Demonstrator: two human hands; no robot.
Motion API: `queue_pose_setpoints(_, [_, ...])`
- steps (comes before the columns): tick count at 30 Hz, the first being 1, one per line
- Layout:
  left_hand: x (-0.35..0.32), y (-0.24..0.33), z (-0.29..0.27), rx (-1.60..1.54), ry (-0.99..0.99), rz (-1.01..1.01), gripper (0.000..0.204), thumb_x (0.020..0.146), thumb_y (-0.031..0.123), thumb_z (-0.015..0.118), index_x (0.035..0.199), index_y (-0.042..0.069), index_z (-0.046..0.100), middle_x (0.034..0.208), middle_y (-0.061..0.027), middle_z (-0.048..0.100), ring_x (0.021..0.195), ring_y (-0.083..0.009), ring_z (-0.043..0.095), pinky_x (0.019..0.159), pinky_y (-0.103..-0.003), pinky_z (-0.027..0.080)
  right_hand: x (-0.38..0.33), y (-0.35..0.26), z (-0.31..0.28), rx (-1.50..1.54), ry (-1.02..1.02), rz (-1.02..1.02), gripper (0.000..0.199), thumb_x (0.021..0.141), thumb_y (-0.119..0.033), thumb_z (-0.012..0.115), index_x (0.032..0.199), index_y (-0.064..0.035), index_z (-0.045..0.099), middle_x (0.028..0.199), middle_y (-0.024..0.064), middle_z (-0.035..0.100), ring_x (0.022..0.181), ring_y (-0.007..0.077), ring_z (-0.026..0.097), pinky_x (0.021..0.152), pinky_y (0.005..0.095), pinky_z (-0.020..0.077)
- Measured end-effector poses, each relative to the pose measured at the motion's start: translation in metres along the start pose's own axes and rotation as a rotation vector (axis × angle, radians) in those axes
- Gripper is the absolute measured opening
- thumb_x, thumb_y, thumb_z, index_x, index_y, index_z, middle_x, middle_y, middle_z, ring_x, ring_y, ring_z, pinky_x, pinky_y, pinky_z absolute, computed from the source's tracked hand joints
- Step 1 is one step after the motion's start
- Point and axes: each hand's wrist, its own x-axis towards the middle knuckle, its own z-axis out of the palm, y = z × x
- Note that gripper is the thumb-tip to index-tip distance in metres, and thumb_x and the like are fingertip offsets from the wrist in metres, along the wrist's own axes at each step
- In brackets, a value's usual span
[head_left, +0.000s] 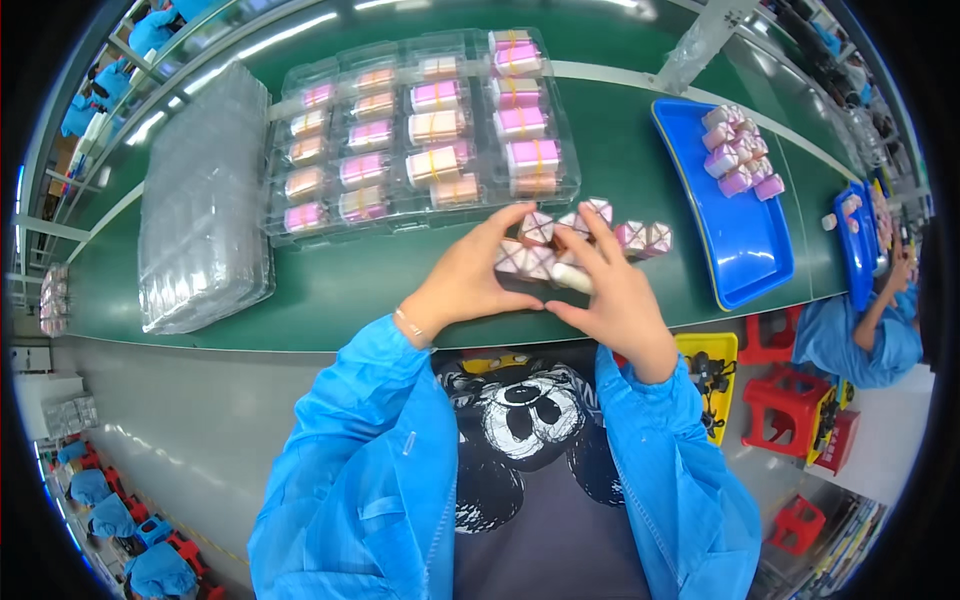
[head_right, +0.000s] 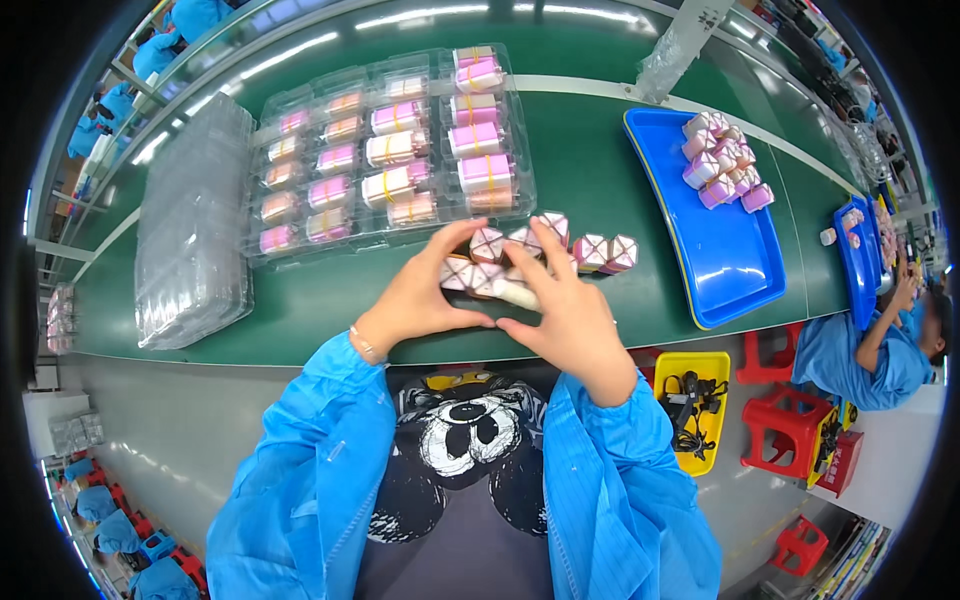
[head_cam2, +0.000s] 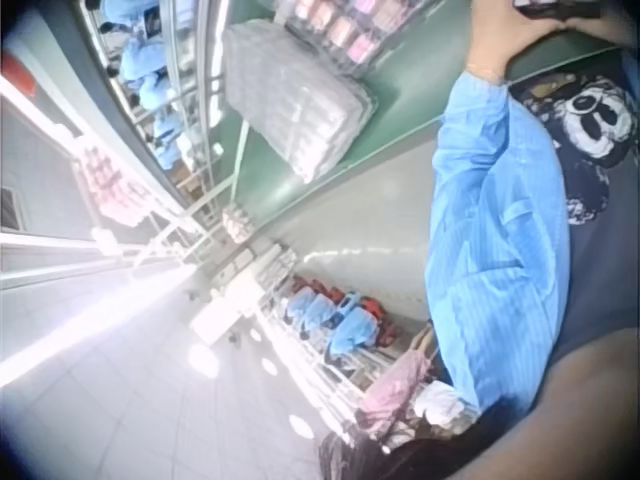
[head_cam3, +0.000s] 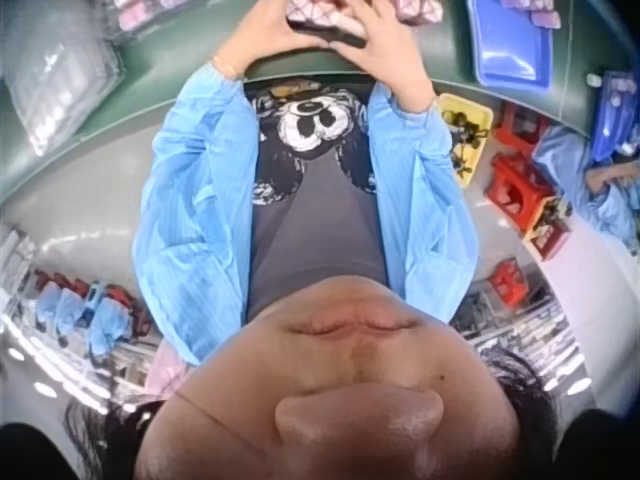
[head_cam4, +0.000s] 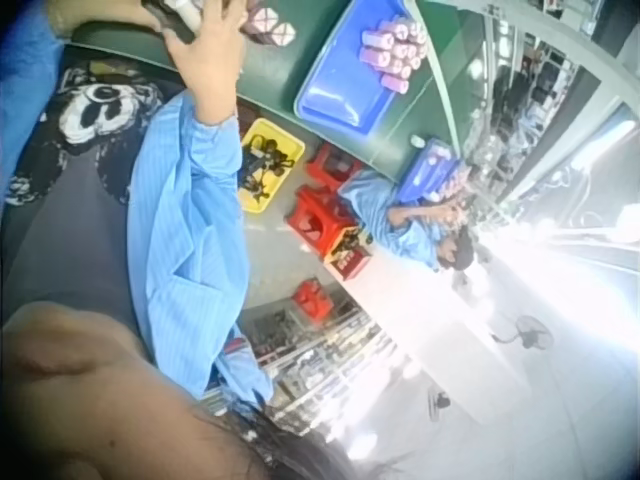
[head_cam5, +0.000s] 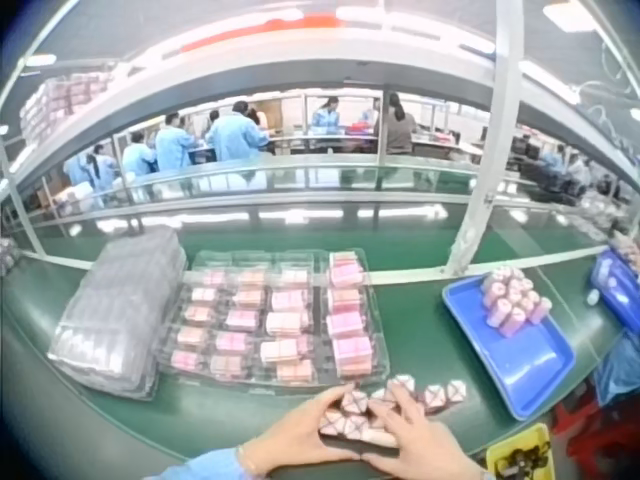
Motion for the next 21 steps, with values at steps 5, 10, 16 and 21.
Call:
queue_pose_setpoints(5, [0.018,-0.013,0.004,-0.013,0.133,0.204,0.087,0.056,0.017,0.090,0.132,0.008,0.048,0.120,-0.0121,0.052,0.113,-0.0268,0.054,0.097,-0.036,0.044,0.017,0.000,0.009,0.007,-0.010,0.015,0.066,0.072,-0.007,0.072,0.132,-0.0168,0.048,0.147,0.0133,0.035,0.088,0.0381,0.065,0.070,0.0428,0.0547])
queue_pose_setpoints(10, [0.013,-0.015,0.007,-0.023,0.144,0.222,0.064,0.062,0.017,0.086,0.117,0.008,0.055,0.118,-0.0129,0.049,0.112,-0.0305,0.053,0.095,-0.037,0.046,0.013,0.003,0.012,0.083,0.073,-0.038,0.062,0.071,-0.006,0.072,0.129,-0.0153,0.050,0.145,0.0100,0.039,0.093,0.0368,0.064,0.072,0.0420,0.0546])
queue_pose_setpoints(16, [-0.006,-0.006,-0.002,0.034,0.321,0.185,0.068,0.057,0.013,0.087,0.117,0.008,0.055,0.116,-0.0115,0.053,0.109,-0.0274,0.054,0.094,-0.038,0.045,0.014,0.005,0.007,0.111,0.081,0.010,0.061,0.074,-0.008,0.073,0.130,-0.0139,0.050,0.145,0.0113,0.039,0.100,0.0352,0.063,0.078,0.0416,0.0544])
queue_pose_setpoints(21, [-0.029,0.032,-0.084,0.314,0.566,0.177,0.063,0.056,0.010,0.084,0.112,0.006,0.056,0.111,-0.0101,0.056,0.103,-0.0266,0.056,0.092,-0.038,0.046,0.009,0.008,0.006,0.111,0.064,0.012,0.060,0.075,-0.008,0.072,0.130,-0.0132,0.050,0.146,0.0110,0.037,0.104,0.0350,0.062,0.082,0.0415,0.0539])
